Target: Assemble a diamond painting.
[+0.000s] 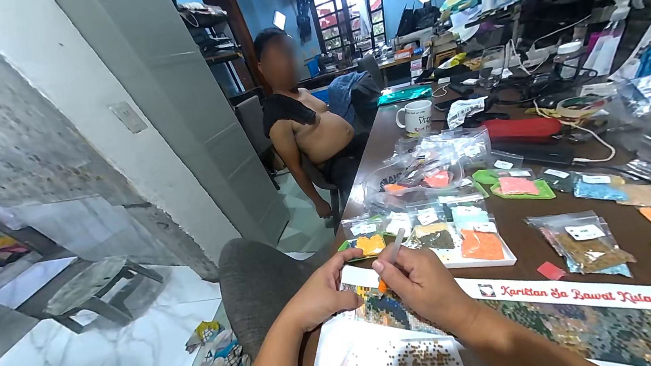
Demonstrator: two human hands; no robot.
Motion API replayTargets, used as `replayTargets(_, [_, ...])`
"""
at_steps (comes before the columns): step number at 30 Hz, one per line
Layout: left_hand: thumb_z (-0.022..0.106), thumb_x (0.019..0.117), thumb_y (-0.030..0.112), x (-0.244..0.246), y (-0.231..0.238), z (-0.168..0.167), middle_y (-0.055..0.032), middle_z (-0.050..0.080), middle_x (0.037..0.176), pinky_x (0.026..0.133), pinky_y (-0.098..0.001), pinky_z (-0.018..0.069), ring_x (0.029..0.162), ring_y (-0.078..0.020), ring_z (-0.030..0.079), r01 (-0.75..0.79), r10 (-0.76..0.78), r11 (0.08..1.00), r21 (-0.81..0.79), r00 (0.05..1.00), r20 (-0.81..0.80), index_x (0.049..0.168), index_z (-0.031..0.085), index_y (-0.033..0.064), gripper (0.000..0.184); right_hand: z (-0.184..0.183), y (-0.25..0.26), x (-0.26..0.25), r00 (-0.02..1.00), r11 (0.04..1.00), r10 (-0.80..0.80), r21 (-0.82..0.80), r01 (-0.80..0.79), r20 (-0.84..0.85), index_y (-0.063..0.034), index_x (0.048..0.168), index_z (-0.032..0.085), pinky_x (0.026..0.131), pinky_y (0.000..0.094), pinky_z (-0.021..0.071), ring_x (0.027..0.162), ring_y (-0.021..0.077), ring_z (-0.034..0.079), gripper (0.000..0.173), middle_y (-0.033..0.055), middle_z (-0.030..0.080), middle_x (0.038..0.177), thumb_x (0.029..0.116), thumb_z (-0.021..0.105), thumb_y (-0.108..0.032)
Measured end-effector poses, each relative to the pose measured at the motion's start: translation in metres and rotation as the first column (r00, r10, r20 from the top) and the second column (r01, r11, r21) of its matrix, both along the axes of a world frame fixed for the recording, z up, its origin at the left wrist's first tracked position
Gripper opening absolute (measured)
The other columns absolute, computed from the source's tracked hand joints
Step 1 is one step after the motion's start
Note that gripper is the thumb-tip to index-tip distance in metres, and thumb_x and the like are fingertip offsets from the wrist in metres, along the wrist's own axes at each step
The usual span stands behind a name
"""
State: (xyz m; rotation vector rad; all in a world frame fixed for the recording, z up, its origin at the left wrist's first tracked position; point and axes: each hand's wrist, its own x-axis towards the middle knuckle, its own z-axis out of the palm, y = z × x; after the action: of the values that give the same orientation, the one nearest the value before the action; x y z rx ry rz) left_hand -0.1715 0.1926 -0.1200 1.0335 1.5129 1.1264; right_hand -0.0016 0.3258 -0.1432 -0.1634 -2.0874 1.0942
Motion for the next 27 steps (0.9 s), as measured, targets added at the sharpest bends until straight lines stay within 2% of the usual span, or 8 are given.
replayTargets(6, [0.07, 0.0767, 0.0, -0.0001, -0.0003, -0.0015, -0.0079, 0.068, 0.122, 0.087, -0.0305, 0.0604, 0.1, -0.0134, 0.071, 0.01, -0.01, 1.0, 0.028, 1.0, -0.006, 0.15, 0.038, 0.0099, 0.081, 0.0013, 0.0002, 0.0014, 1.0, 1.0, -0.01, -0.002, 0.01, 0.017, -0.0104, 0.085, 0.066, 0.054, 0.0193, 0.0444, 0.056, -0.0006, 0.052, 0.036, -0.0062, 0.054, 0.061, 0.1043, 0.05, -0.036])
replayTargets(27, [0.067, 0.0799, -0.004, -0.0006, -0.0022, -0.001, -0.0073, 0.069, 0.12, 0.088, -0.0305, 0.0603, 0.1, -0.0136, 0.072, 0.039, -0.041, 0.998, 0.057, 0.998, 0.041, 0.147, 0.041, 0.0086, 0.073, 0.0026, -0.0001, 0.0017, 1.0, 1.0, 0.003, -0.013, -0.002, 0.027, -0.0109, 0.086, 0.067, 0.053, 0.0181, 0.0426, 0.056, -0.0016, 0.05, 0.035, -0.007, 0.053, 0.061, 0.1043, 0.05, -0.036])
